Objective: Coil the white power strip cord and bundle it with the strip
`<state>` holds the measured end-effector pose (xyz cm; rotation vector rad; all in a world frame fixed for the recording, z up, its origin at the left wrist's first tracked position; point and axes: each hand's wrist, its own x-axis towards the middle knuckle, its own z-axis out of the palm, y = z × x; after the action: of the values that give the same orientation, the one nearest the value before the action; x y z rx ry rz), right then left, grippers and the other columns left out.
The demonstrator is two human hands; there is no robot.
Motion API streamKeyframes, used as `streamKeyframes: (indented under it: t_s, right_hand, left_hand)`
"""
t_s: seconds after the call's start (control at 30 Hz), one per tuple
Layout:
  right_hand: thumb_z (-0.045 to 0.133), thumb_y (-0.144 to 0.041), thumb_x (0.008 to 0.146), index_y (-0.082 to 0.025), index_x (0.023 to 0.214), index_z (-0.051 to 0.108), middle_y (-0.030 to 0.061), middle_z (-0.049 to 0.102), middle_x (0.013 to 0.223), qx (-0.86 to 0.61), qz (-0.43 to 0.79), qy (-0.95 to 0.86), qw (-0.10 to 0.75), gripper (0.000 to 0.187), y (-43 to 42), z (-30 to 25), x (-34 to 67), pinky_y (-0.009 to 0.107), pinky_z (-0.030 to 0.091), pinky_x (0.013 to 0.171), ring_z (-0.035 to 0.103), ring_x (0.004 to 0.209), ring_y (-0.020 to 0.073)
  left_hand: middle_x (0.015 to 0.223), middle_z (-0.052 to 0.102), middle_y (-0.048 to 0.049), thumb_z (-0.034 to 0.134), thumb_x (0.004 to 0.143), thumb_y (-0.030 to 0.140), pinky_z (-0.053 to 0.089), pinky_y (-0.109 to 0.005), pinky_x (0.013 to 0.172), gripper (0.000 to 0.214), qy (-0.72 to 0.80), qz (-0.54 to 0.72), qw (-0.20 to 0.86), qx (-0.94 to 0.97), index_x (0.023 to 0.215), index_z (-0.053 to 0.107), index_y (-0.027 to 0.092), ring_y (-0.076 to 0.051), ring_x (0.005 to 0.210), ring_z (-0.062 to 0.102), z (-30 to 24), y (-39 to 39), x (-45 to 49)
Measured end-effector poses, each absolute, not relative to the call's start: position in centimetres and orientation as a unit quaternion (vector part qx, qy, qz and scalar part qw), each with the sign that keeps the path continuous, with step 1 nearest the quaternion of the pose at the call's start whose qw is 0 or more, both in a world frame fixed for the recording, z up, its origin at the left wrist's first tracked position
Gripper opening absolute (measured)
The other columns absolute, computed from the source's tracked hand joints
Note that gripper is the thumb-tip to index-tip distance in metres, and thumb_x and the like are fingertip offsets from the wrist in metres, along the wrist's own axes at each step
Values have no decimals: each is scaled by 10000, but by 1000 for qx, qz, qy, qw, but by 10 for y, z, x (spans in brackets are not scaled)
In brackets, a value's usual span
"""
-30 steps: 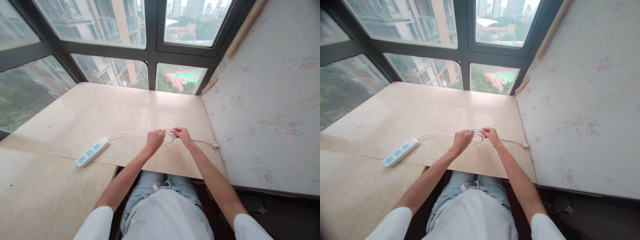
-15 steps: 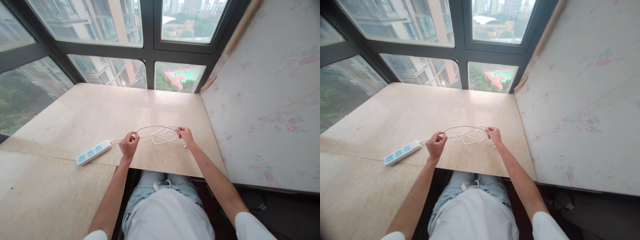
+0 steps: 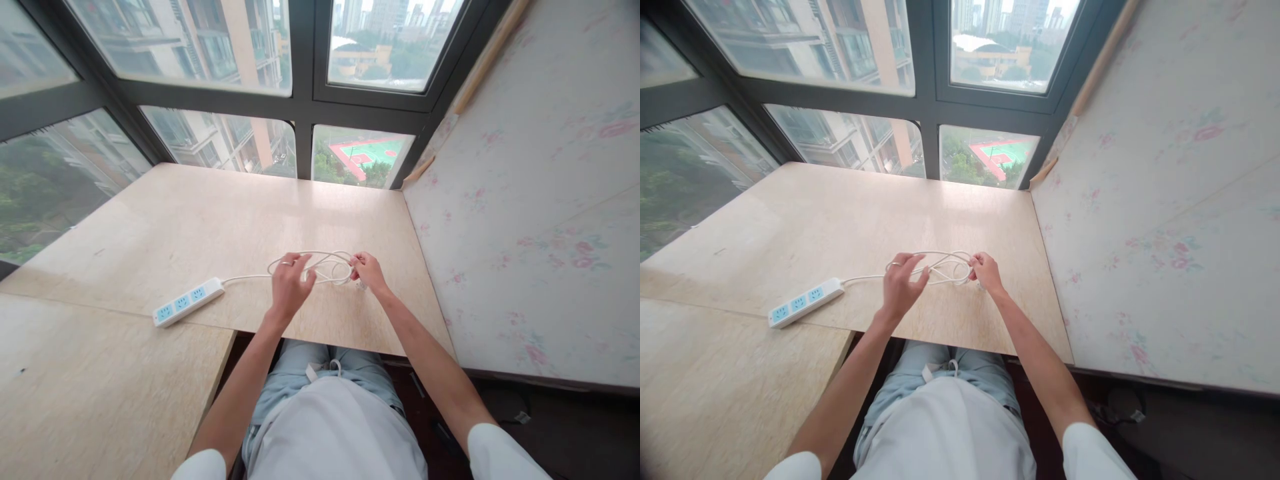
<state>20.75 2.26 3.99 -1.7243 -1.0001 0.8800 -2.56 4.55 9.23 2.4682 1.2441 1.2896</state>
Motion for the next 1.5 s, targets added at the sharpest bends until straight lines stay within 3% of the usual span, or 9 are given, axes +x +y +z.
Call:
streamKeyframes:
  t_s: [0.1, 0.23, 0.4, 0.53, 0.63, 1.0, 1.13, 1.27, 1.5]
  right_hand:
    - [601, -413, 795, -187, 798, 566, -18, 608, 490, -685, 379, -403, 474, 229, 21, 43, 208, 207, 477, 409, 592, 408, 132]
    - [644, -391, 778, -189, 787, 567, -1, 654, 584, -663, 409, -378, 501, 217, 19, 50, 208, 235, 516, 425, 617, 434, 137]
    - [660, -328, 788, -183, 755, 562, 33, 698, 710, -657, 429, -343, 517, 178, 18, 53, 206, 229, 524, 412, 611, 427, 114]
    - [621, -299, 806, -175, 788, 565, 39, 712, 767, -656, 435, -330, 521, 137, 17, 51, 203, 227, 518, 391, 592, 403, 99]
    - [615, -318, 800, -173, 785, 570, 14, 688, 679, -668, 421, -344, 508, 153, 16, 49, 205, 207, 470, 342, 560, 363, 97]
    - [639, -371, 747, -185, 733, 586, -68, 509, 456, -689, 370, -356, 512, 194, 17, 41, 211, 176, 375, 344, 486, 340, 86]
    - [628, -378, 730, -181, 740, 571, -38, 564, 551, -678, 389, -331, 528, 205, 15, 34, 212, 190, 409, 355, 509, 395, 90]
    - [623, -394, 723, -179, 741, 564, -21, 576, 596, -668, 399, -315, 544, 224, 14, 30, 217, 198, 433, 373, 515, 433, 89]
    - [636, -429, 692, -181, 748, 561, -19, 595, 643, -668, 393, -310, 550, 265, 13, 24, 225, 192, 414, 397, 496, 447, 72]
  left_hand:
    - [1058, 629, -89, 579, 881, 212, 434, -346, 805, 216, 295, 317, 28, 901, 1075, 673, 224, -216, 904, 569, 104, 57, 18]
    - [1042, 650, -87, 648, 859, 244, 392, -350, 809, 114, 188, 180, 12, 965, 953, 712, 232, -233, 947, 548, 101, 89, 47]
    - [884, 666, -79, 619, 893, 278, 365, -337, 756, 136, 145, 161, -15, 976, 823, 720, 220, -215, 874, 543, 92, 111, 37]
    - [827, 675, -62, 567, 929, 340, 366, -320, 719, 206, 137, 221, -2, 965, 873, 728, 224, -192, 815, 545, 87, 109, 24]
    - [814, 678, -57, 559, 934, 349, 389, -313, 707, 222, 168, 300, 20, 939, 902, 732, 214, -176, 772, 543, 84, 108, 17]
    - [762, 660, -38, 708, 827, 357, 469, -276, 664, 167, 354, 550, 155, 740, 824, 749, 196, -144, 718, 592, 95, 95, -28]
    - [722, 621, -1, 744, 775, 367, 434, -241, 605, 195, 434, 651, 214, 585, 814, 723, 177, -112, 655, 552, 100, 92, -56]
    - [583, 479, 55, 727, 740, 358, 354, -207, 493, 221, 465, 748, 293, 371, 788, 621, 170, -69, 503, 425, 99, 107, -101]
    - [543, 376, 80, 640, 767, 165, 176, -172, 374, 152, 473, 756, 391, 229, 727, 494, 183, -35, 398, 244, 115, 147, -174]
